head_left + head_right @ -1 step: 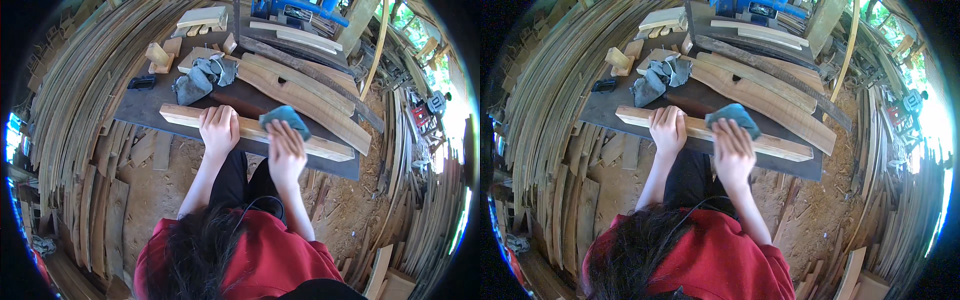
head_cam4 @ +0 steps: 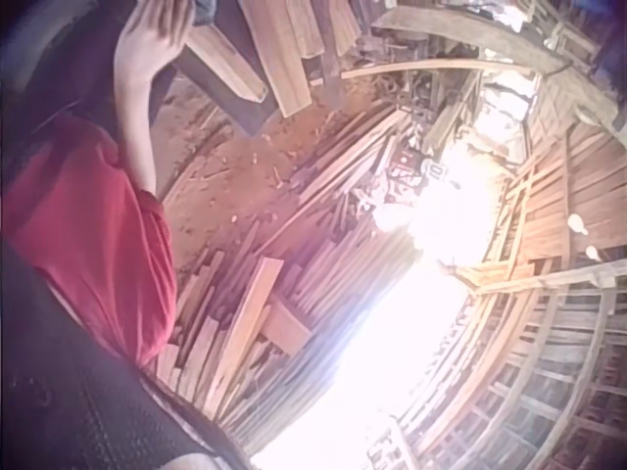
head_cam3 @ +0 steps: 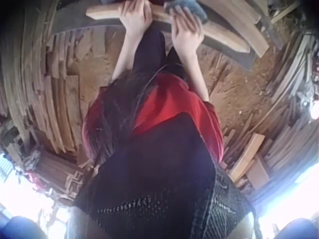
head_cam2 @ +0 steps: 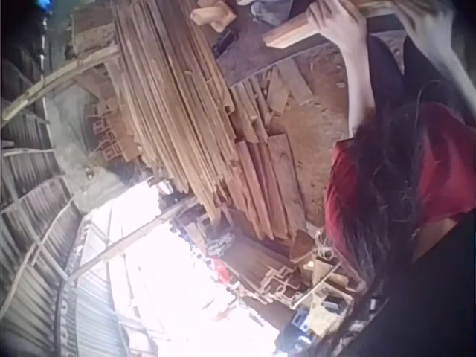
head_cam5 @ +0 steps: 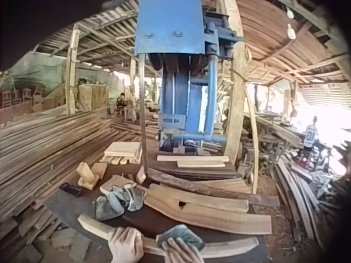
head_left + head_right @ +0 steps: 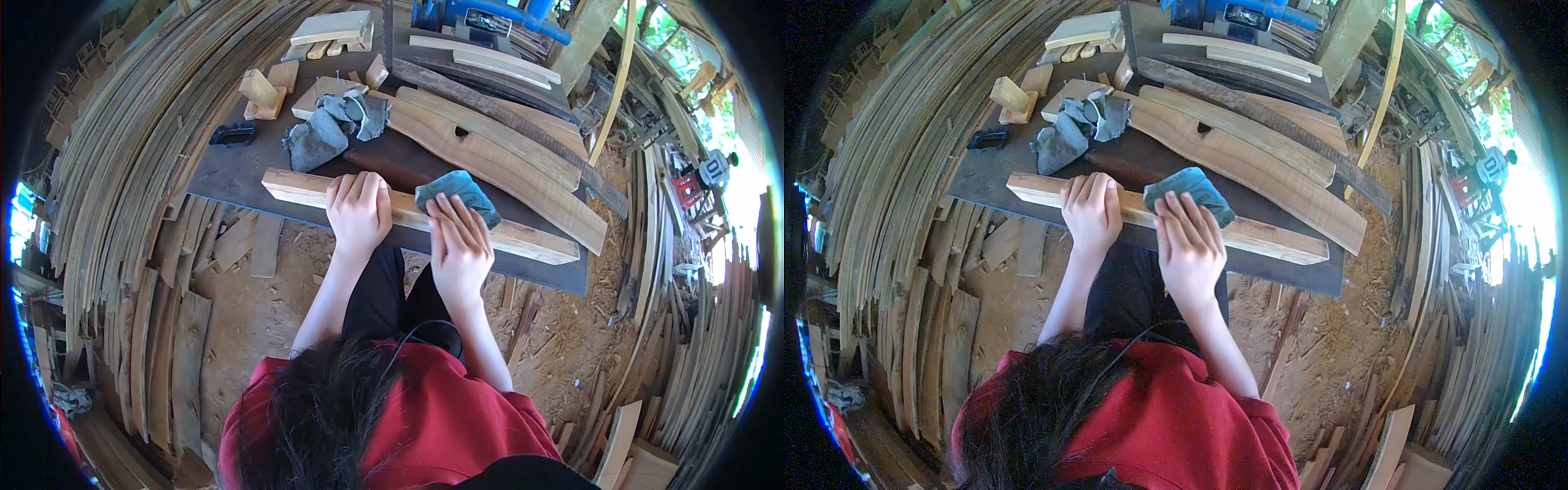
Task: The person smooths a rectangular wooden plank using a sanding block and a cloth. They then use a hand plane to shave the surface of the plank, removing thin strips of wood. The person works on a single plank throughout the clip.
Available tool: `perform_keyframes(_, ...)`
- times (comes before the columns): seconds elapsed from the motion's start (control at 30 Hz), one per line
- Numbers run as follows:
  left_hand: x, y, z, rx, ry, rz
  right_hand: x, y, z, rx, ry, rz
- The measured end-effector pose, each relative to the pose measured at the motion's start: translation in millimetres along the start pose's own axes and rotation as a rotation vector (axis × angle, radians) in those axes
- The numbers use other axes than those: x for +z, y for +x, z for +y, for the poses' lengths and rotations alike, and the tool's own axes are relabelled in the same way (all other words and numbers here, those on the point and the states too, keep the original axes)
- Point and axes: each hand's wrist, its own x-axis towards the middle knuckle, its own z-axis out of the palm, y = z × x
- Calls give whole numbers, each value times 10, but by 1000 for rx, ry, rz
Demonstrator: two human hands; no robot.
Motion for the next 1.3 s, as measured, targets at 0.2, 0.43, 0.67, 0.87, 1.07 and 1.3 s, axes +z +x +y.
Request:
perform_keyframes(0.2,-18,-14,-21,4,-7,-3,-371,-156,360,40,-173,-28)
perform_keyframes(0.43,9,-28,-6,-11,-10,14,-884,-361,985,265,-379,133)
perform_keyframes(0.67,-3,-22,12,-17,5,25,-87,1,182,-30,-136,1)
perform_keyframes(0.87,-19,-28,-6,-7,40,33,-69,-38,143,-93,-63,-12)
perform_keyframes(1.07,-2,-35,-9,-12,53,5,-690,-396,939,134,-389,104)
perform_keyframes(1.3,-81,-39,-18,-44,57,11,-1208,-530,1681,528,-390,224)
